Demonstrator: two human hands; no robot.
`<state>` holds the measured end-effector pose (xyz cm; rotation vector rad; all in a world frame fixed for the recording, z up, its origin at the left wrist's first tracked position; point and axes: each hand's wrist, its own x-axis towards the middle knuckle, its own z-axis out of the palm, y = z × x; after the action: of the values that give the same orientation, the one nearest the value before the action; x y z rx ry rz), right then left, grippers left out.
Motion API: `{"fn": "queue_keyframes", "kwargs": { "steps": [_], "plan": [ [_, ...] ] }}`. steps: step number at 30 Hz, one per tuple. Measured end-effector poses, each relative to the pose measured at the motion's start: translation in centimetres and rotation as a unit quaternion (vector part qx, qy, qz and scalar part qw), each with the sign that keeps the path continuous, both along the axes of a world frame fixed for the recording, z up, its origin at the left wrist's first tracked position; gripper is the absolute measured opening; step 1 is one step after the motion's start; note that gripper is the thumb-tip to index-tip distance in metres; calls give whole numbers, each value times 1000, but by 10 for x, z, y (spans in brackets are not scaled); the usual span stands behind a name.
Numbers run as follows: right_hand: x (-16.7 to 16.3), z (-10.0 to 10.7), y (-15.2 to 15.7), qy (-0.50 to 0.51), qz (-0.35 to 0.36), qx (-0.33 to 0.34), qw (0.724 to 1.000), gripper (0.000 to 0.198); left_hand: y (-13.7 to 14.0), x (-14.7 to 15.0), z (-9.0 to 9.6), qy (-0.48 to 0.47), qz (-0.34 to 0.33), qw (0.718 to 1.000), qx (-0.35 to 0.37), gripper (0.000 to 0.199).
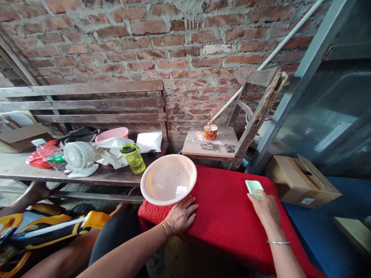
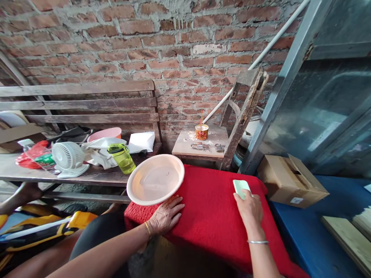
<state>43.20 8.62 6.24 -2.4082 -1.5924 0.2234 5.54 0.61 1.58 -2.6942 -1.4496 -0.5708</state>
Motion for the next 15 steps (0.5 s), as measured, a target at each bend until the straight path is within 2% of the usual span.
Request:
{"fn": "queue_keyframes", "kwargs": {
  "steps": [2, 5, 7, 9, 12, 15],
  "plan": [
    [-41, 2, 7, 28, 82, 22, 996, 46, 0, -1, 0, -5, 0, 1000, 0, 36],
    [-115, 5, 17, 53, 212, 37, 975, 35, 0, -3, -1, -12, -6, 1000, 6, 36],
    [-154, 6, 25, 61, 265, 41, 962, 29, 1, -5, -2, -14, -13, 1000, 14, 37],
    [-172, 7, 34, 61, 288, 40, 955, 27, 1, -6, -3, -17, -19, 999, 20, 37],
    [-156, 8, 51, 49, 270, 31, 961, 29, 2, -7, -7, -19, -15, 999, 24, 38],
    [-93, 14, 65, 29, 192, 14, 981, 34, 2, -7, -10, -19, -8, 999, 25, 39]
  ]
}}
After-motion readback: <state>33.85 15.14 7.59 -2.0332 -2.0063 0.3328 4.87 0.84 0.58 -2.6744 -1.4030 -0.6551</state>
